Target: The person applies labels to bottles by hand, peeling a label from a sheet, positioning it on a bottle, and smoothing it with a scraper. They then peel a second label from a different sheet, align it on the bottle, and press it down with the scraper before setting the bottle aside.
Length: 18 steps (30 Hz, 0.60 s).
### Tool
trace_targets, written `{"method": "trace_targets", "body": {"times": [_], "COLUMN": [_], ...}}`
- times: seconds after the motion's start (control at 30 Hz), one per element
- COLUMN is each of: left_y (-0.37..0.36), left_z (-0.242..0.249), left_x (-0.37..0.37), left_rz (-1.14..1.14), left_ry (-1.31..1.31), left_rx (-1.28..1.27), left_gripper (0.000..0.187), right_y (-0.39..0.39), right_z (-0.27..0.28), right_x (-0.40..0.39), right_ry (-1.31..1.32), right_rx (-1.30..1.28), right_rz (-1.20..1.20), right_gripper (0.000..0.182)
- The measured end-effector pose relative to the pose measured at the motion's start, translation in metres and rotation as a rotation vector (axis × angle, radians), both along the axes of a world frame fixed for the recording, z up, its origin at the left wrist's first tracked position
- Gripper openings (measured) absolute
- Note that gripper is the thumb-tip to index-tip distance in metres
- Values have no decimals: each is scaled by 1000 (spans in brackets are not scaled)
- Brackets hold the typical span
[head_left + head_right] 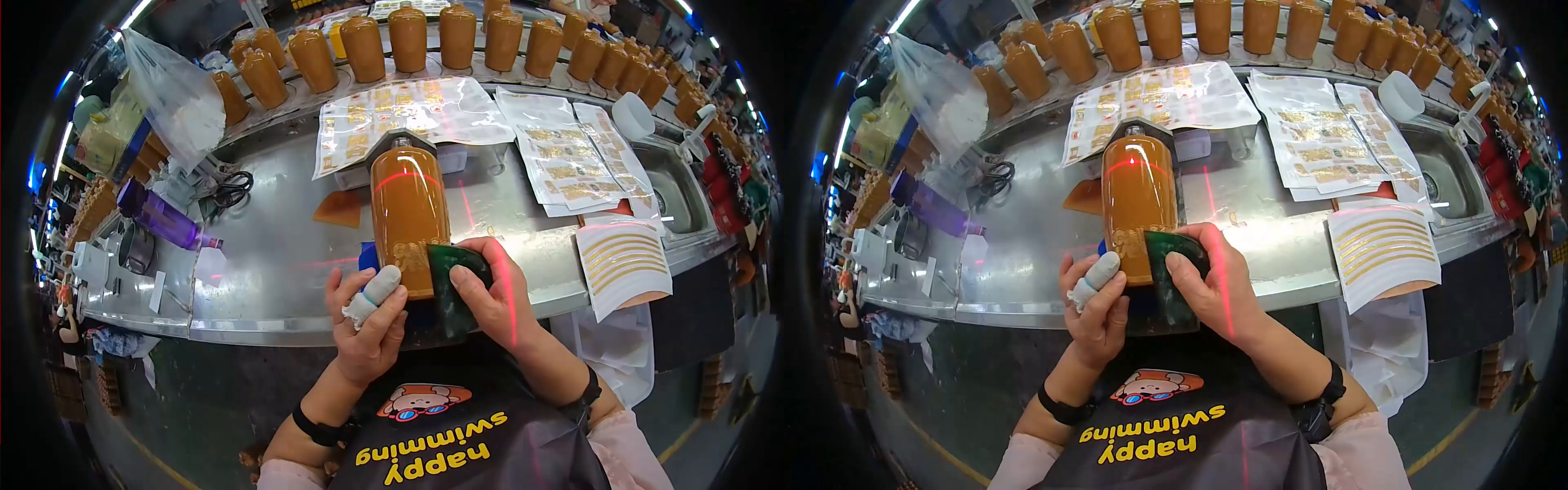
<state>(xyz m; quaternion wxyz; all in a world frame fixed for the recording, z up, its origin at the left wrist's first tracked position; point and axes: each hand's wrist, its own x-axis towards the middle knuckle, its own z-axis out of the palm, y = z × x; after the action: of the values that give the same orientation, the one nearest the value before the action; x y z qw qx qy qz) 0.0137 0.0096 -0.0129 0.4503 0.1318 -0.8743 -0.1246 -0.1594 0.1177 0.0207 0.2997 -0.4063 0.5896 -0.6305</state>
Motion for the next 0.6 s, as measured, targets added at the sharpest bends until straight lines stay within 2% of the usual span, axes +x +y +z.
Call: {"method": "trace_targets", "body": {"times": [0.6], "left_y": [-5], "left_z": [5], "left_x": [-10], "left_rz": [-74], "left_ry": [15], "left_rx": [-34], "left_gripper": [24], "right_y": [0], "right_z": [-3], "right_x": [-2], "right_ry": [-9], "right_rx": [-14], "right_rz": [-1], "right_gripper": [28]}}
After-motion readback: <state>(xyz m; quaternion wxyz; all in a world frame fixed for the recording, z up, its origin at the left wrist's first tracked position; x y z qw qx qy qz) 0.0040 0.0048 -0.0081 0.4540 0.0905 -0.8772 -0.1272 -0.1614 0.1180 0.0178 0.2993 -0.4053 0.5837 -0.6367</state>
